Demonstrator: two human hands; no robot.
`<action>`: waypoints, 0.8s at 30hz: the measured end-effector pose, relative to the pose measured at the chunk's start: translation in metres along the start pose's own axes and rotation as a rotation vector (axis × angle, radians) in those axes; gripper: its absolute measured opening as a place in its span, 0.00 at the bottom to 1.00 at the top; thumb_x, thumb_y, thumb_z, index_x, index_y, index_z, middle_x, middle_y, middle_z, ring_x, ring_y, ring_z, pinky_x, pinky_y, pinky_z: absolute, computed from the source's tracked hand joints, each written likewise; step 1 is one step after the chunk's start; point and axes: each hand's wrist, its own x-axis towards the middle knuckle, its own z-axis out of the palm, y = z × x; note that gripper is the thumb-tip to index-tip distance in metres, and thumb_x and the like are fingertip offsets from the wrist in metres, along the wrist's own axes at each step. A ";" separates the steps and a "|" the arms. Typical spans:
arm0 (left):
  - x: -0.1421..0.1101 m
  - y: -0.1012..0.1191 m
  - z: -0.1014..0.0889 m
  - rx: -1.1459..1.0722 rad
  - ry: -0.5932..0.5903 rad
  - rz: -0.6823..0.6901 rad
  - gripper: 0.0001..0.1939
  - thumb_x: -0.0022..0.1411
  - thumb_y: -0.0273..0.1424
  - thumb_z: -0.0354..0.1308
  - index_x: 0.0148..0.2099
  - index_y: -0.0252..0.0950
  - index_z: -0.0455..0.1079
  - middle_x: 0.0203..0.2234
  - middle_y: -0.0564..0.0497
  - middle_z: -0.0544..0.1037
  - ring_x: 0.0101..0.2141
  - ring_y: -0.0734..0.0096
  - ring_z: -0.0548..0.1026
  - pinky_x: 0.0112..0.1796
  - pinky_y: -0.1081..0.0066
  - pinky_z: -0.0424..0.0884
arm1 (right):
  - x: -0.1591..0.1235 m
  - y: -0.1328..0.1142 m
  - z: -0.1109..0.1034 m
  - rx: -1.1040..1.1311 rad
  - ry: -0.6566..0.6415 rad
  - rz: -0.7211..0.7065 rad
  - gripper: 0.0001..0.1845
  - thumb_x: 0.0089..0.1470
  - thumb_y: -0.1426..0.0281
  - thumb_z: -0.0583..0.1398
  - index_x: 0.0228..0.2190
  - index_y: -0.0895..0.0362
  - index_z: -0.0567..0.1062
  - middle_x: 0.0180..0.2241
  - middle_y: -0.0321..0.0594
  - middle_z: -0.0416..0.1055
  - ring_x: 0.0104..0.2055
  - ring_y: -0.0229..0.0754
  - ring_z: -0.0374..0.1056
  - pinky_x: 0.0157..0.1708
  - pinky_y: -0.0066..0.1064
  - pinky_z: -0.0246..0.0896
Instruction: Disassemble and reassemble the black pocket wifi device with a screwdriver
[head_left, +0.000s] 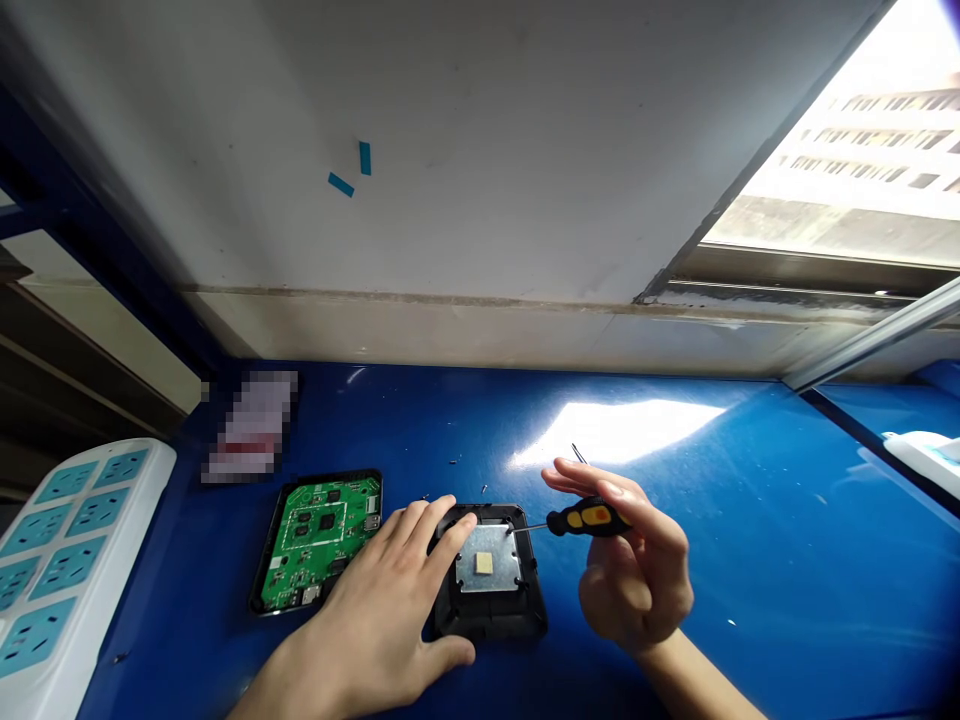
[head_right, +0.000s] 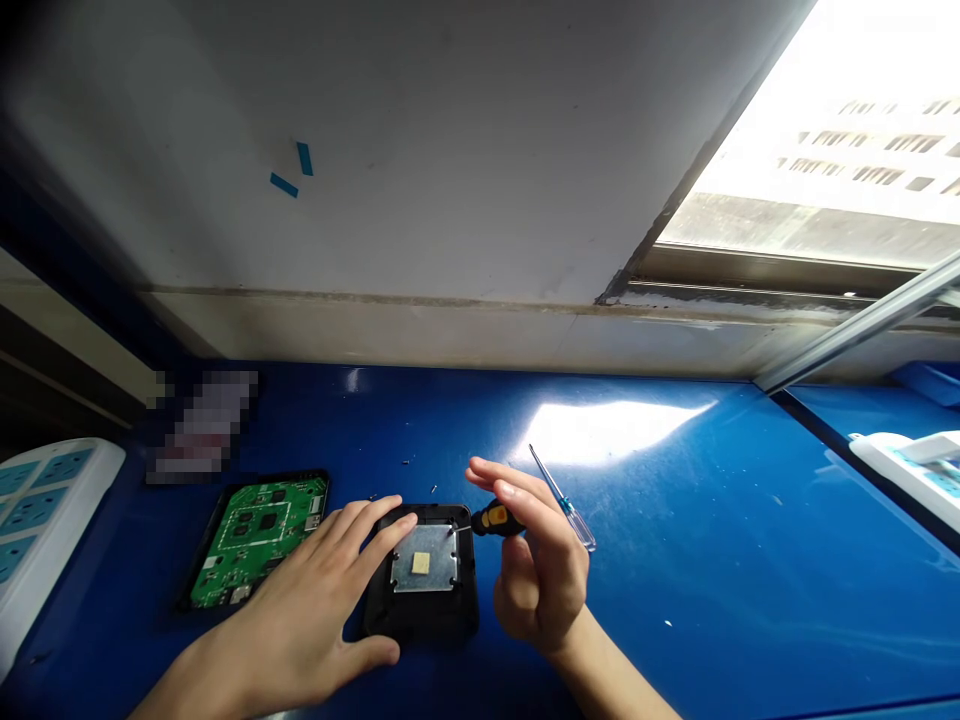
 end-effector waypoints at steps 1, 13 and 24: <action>0.000 0.000 0.000 0.000 -0.005 -0.002 0.49 0.60 0.46 0.68 0.76 0.54 0.45 0.75 0.48 0.50 0.72 0.36 0.49 0.65 0.35 0.55 | 0.001 0.000 0.000 -0.010 0.002 -0.009 0.26 0.65 0.78 0.50 0.62 0.54 0.67 0.53 0.51 0.72 0.50 0.52 0.76 0.41 0.51 0.81; 0.001 0.000 -0.001 -0.022 -0.018 -0.014 0.50 0.60 0.47 0.68 0.75 0.56 0.45 0.75 0.50 0.49 0.72 0.36 0.47 0.65 0.34 0.54 | -0.003 0.002 -0.001 -0.080 0.054 0.050 0.32 0.63 0.84 0.50 0.64 0.54 0.66 0.50 0.48 0.74 0.47 0.47 0.77 0.40 0.47 0.80; 0.003 0.002 -0.003 0.008 -0.077 -0.034 0.50 0.61 0.48 0.66 0.76 0.54 0.43 0.76 0.49 0.45 0.73 0.40 0.44 0.67 0.37 0.51 | 0.000 0.005 -0.002 -0.165 0.030 0.018 0.34 0.61 0.83 0.57 0.64 0.47 0.66 0.45 0.43 0.71 0.41 0.43 0.76 0.34 0.39 0.80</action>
